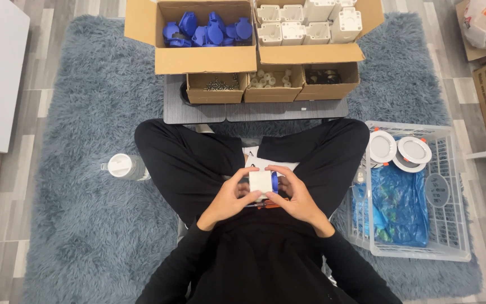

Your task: Assembling electrical switches by inserting components into plastic housings and securing them with a screwdriver.

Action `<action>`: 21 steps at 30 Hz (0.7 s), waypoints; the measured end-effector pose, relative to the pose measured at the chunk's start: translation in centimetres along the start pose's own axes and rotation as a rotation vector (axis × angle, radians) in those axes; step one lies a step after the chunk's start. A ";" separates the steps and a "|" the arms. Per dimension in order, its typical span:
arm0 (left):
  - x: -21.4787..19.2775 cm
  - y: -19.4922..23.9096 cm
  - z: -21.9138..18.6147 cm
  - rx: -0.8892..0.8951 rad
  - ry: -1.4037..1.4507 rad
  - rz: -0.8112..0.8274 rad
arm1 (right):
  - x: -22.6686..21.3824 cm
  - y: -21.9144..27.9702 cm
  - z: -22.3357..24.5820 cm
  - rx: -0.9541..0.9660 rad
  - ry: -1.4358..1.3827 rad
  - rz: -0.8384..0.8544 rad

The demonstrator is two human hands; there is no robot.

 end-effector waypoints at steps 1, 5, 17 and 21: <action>-0.2 0.1 0.9 0.015 -0.005 -0.005 | 0.1 0.0 0.1 0.026 -0.007 0.019; 0.2 0.0 -1.4 0.073 -0.062 0.012 | -0.3 0.2 -2.2 0.094 -0.004 0.009; 0.7 0.3 -0.7 -0.034 0.033 0.047 | -0.3 0.4 2.3 -0.247 0.180 -0.043; 0.4 0.3 -0.5 0.003 0.060 0.006 | -0.1 0.4 1.7 -0.179 0.118 -0.022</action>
Point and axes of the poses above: each hand's wrist, its own y-axis away from the middle knuckle, its own x-axis out of the palm, z = x × y, the point moved 8 cm from there along -y, towards the middle knuckle, and after that the axes turned 4 degrees about x, right-handed, at the moved point
